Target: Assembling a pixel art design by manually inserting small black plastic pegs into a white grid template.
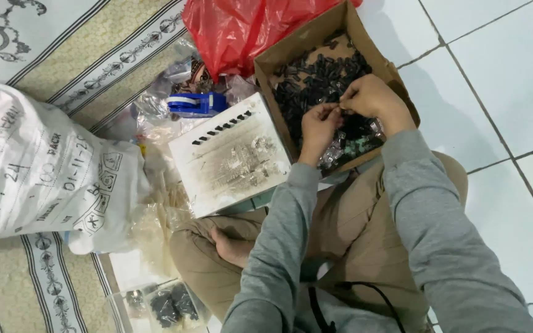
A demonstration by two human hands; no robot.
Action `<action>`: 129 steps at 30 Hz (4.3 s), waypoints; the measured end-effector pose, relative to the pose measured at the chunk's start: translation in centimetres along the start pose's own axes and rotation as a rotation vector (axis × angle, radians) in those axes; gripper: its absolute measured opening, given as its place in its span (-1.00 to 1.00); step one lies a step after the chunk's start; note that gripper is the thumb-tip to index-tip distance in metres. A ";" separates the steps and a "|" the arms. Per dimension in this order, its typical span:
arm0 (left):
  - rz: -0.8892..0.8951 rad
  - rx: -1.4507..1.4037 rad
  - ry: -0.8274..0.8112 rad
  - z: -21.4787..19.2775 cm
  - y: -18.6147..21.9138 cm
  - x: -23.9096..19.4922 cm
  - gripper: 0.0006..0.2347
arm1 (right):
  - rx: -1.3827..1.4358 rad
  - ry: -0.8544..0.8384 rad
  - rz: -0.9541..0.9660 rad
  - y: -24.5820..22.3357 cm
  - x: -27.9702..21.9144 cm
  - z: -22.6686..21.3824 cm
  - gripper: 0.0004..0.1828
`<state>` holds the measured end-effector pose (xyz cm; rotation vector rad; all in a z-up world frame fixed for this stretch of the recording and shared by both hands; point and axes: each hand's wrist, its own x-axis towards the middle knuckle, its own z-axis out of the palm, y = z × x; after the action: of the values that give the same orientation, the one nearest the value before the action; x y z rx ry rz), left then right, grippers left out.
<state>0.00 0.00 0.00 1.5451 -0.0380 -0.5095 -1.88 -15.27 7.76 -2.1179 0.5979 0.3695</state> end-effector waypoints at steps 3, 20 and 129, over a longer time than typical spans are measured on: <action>-0.015 0.133 0.074 0.4 -2.0 0.7 -0.87 | 0.001 -0.014 -0.045 -0.6 -0.1 0.2 -0.80; -0.361 -0.678 0.277 1.9 4.2 -1.5 -0.93 | 0.189 0.023 -0.045 -4.5 -3.5 -0.3 -0.86; -0.038 -0.218 0.349 -30.9 8.3 -11.0 -0.45 | -0.779 0.205 -1.178 -23.3 4.3 27.4 -0.81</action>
<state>3.01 32.30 9.68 1.4031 0.3062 -0.2579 13.17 17.62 5.92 -2.8193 -0.8651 -0.3556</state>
